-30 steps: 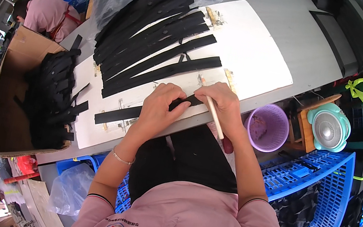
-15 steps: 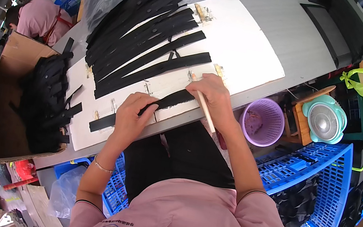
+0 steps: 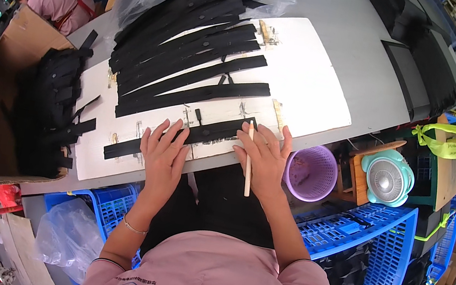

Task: The person is sorting and aligning black zippers on a white board with markings, using a small stick for precision.

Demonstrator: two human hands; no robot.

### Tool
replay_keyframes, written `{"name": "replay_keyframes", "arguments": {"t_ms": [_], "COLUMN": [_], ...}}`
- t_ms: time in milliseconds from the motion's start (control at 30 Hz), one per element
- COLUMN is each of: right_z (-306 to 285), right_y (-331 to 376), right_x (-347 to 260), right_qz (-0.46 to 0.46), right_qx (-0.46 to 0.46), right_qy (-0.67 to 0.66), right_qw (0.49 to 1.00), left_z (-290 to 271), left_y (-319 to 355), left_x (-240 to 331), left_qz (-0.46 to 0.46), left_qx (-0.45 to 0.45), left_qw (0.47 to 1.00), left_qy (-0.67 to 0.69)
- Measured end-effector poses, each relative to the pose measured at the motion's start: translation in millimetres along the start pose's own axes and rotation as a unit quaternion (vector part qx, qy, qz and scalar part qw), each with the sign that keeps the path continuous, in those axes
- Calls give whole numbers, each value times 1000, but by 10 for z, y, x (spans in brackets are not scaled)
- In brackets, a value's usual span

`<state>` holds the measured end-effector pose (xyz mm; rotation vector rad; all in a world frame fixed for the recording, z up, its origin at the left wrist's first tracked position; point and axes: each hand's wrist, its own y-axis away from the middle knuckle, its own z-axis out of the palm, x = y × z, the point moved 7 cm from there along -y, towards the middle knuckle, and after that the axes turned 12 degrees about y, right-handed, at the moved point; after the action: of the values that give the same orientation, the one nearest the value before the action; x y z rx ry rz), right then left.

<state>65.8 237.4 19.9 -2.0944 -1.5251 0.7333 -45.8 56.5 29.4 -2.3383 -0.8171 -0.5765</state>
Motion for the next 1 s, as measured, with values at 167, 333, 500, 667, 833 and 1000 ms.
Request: {"name": "replay_keyframes", "arguments": {"t_ms": [167, 333, 500, 667, 833, 1000], "right_z": [80, 32, 58, 82, -40, 145], "right_y": [-63, -95, -63, -48, -262, -429], "right_x": [229, 448, 406, 436, 212, -500], "right_qz": [34, 67, 52, 21, 48, 175], "right_qx": [-47, -20, -2, 15, -8, -100], "right_qy": [2, 38, 53, 61, 35, -330], "right_qw": [998, 997, 997, 998, 998, 922], "left_z": [-111, -262, -460, -506, -522, -549], "left_y": [291, 539, 638, 703, 746, 740], "left_x": [-130, -308, -463, -614, -608, -602], "left_qz": [-64, -106, -143, -161, -145, -135], "left_qx": [-3, 2, 49, 44, 71, 88], "left_qw": [998, 993, 988, 986, 986, 986], "left_qy": [-21, -50, -39, -27, -36, -37]}}
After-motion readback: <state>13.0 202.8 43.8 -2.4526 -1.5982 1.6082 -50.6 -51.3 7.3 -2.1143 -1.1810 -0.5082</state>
